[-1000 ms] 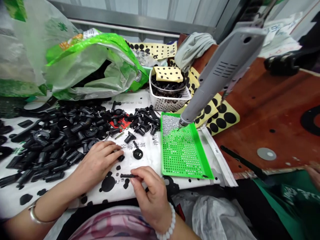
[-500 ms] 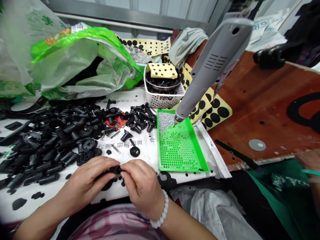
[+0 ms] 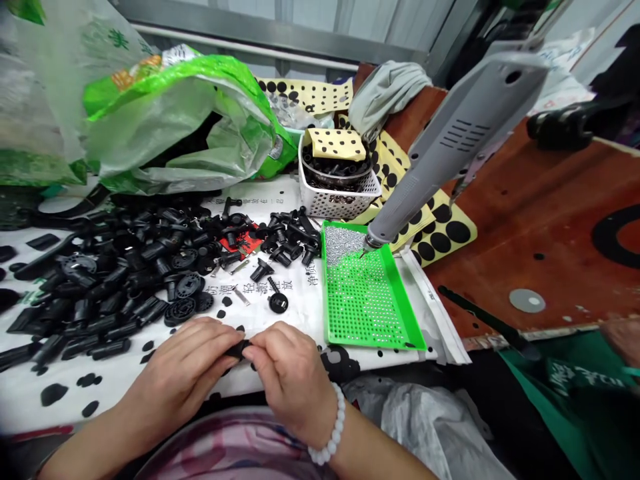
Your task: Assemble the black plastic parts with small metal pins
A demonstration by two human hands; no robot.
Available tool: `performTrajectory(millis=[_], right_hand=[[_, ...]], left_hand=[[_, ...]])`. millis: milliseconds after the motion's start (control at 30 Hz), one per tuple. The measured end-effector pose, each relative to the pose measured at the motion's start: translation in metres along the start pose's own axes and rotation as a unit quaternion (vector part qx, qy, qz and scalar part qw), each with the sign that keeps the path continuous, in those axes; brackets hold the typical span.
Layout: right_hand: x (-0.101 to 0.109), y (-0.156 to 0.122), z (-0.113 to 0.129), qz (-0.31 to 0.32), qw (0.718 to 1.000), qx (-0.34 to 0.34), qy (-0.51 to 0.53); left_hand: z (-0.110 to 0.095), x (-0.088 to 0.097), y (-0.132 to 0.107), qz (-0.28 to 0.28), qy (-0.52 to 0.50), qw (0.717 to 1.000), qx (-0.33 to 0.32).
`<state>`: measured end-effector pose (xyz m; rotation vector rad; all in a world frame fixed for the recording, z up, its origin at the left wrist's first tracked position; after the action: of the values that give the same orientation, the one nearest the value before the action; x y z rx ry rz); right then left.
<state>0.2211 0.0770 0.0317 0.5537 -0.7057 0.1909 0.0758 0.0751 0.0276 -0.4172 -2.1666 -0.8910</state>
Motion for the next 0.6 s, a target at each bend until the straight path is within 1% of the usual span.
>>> performTrajectory(millis=[33, 100, 167, 200, 267, 300, 333, 433, 467, 500, 533, 567, 600], right_hand=[[0.0, 0.0, 0.0, 0.005, 1.0, -0.005, 0.005], [0.001, -0.001, 0.001, 0.006, 1.0, -0.002, 0.011], [0.002, -0.003, 0.004, -0.001, 1.0, 0.026, 0.01], [0.003, -0.004, 0.006, -0.003, 0.999, 0.05, 0.007], [0.006, -0.006, 0.012, 0.002, 0.994, 0.106, -0.012], [0.007, -0.007, 0.015, 0.008, 0.991, 0.132, -0.029], [0.007, -0.007, 0.018, 0.016, 0.987, 0.156, -0.047], [0.01, -0.007, 0.026, 0.04, 0.974, 0.211, -0.078], [0.01, -0.006, 0.028, 0.046, 0.972, 0.219, -0.075], [0.01, -0.006, 0.029, 0.05, 0.972, 0.22, -0.067], [0.01, -0.005, 0.03, 0.05, 0.974, 0.214, -0.059], [0.01, -0.005, 0.029, 0.048, 0.977, 0.201, -0.052], [0.009, -0.004, 0.028, 0.042, 0.981, 0.185, -0.046]], left_hand=[[0.001, 0.0, -0.001, 0.001, -0.015, 1.0, 0.01], [0.004, 0.001, -0.003, 0.003, -0.065, 0.997, 0.05], [0.008, 0.003, -0.005, 0.017, -0.141, 0.984, 0.104], [0.009, 0.004, -0.005, 0.031, -0.187, 0.973, 0.133], [0.012, 0.003, -0.007, 0.067, -0.284, 0.937, 0.193], [0.013, 0.002, -0.008, 0.089, -0.335, 0.911, 0.224], [0.014, 0.0, -0.01, 0.111, -0.386, 0.879, 0.257], [0.016, -0.008, -0.018, 0.161, -0.517, 0.768, 0.343], [0.016, -0.01, -0.021, 0.17, -0.548, 0.735, 0.361], [0.016, -0.011, -0.022, 0.173, -0.568, 0.713, 0.373], [0.016, -0.012, -0.023, 0.172, -0.577, 0.704, 0.378], [0.016, -0.012, -0.023, 0.166, -0.573, 0.708, 0.377], [0.016, -0.01, -0.021, 0.155, -0.554, 0.73, 0.369]])
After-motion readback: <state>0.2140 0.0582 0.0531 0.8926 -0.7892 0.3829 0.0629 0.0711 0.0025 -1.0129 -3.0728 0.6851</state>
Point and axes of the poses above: each hand's wrist, its own y-axis towards the middle knuckle, its own x-axis out of the back of the hand, z = x × y, the point moved 5 cm from there along y, towards the middle knuckle, and after that the axes turned 6 degrees about -y, right-handed, at the moved point
